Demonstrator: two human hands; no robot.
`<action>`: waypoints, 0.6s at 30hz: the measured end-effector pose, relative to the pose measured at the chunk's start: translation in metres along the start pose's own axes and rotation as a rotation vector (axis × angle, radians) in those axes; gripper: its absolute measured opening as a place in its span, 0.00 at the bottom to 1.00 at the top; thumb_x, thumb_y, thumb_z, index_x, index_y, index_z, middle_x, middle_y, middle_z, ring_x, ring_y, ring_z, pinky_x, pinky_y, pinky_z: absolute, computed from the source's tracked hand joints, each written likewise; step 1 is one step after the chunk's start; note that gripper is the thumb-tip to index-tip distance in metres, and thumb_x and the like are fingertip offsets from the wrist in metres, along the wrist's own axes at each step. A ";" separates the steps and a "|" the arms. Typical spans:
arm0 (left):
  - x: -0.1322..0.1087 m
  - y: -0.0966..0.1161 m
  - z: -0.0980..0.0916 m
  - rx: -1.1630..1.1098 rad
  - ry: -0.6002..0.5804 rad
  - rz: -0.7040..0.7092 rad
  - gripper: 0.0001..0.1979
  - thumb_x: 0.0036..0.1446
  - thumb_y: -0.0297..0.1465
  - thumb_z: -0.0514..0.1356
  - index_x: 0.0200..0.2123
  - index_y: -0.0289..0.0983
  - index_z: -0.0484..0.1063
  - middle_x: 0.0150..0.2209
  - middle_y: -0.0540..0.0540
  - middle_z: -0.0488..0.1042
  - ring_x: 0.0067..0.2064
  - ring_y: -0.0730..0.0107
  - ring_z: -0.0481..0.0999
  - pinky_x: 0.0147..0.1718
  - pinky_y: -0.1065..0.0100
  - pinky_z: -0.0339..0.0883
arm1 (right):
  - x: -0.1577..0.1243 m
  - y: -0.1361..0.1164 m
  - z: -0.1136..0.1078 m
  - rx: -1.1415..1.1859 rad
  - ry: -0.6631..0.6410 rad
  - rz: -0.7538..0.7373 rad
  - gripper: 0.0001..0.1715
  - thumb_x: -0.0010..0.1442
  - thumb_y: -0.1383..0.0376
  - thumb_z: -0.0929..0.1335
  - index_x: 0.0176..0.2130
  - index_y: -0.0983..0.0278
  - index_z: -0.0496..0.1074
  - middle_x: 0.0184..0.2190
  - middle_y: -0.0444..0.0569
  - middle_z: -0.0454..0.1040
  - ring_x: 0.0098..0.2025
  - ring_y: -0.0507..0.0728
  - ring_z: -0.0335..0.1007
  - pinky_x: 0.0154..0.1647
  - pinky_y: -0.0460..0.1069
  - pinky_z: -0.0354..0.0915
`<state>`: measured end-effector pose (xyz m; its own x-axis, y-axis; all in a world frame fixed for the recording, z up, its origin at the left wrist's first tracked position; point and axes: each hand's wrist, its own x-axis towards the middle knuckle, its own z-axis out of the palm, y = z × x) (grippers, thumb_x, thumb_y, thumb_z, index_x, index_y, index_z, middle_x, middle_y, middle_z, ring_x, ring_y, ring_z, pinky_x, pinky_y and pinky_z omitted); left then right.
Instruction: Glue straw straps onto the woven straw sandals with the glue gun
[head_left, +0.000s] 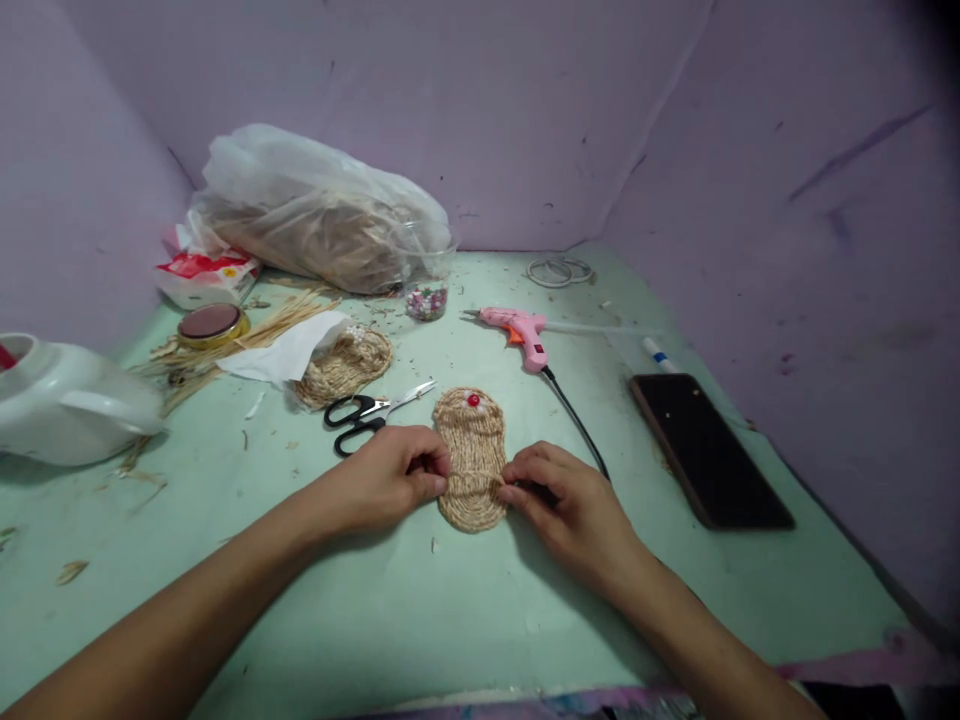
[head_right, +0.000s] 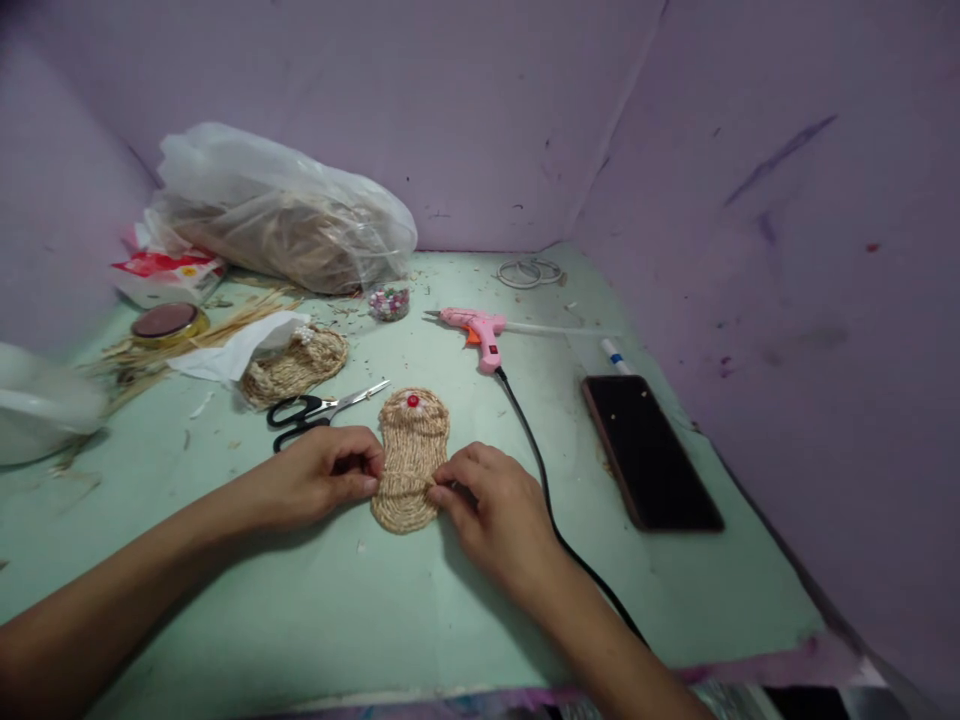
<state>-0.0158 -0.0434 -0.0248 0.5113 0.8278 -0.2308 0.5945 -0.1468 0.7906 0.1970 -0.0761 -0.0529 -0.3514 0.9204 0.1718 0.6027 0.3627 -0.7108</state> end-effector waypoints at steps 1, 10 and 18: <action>0.000 0.000 0.000 0.016 0.011 0.019 0.03 0.47 0.25 0.55 0.25 0.34 0.68 0.24 0.53 0.65 0.26 0.77 0.62 0.25 0.74 0.55 | 0.001 0.000 0.001 -0.014 -0.002 0.001 0.05 0.56 0.66 0.65 0.32 0.62 0.72 0.30 0.48 0.70 0.34 0.54 0.66 0.34 0.50 0.62; -0.006 0.011 0.014 -0.413 0.310 -0.415 0.10 0.47 0.30 0.55 0.35 0.34 0.66 0.19 0.54 0.63 0.18 0.74 0.65 0.11 0.74 0.59 | 0.009 -0.001 -0.006 0.582 0.105 0.542 0.17 0.51 0.64 0.67 0.43 0.65 0.66 0.35 0.52 0.73 0.33 0.55 0.70 0.26 0.48 0.63; -0.004 0.011 0.020 -0.815 0.442 -0.357 0.17 0.40 0.29 0.61 0.36 0.35 0.62 0.19 0.55 0.66 0.16 0.78 0.62 0.09 0.78 0.55 | 0.043 -0.018 -0.010 1.082 -0.106 0.686 0.10 0.48 0.63 0.71 0.30 0.68 0.73 0.23 0.46 0.73 0.25 0.51 0.68 0.28 0.46 0.63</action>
<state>0.0009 -0.0587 -0.0269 0.0098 0.9025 -0.4305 -0.0240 0.4306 0.9022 0.1777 -0.0420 -0.0260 -0.2871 0.8364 -0.4669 -0.1856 -0.5267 -0.8295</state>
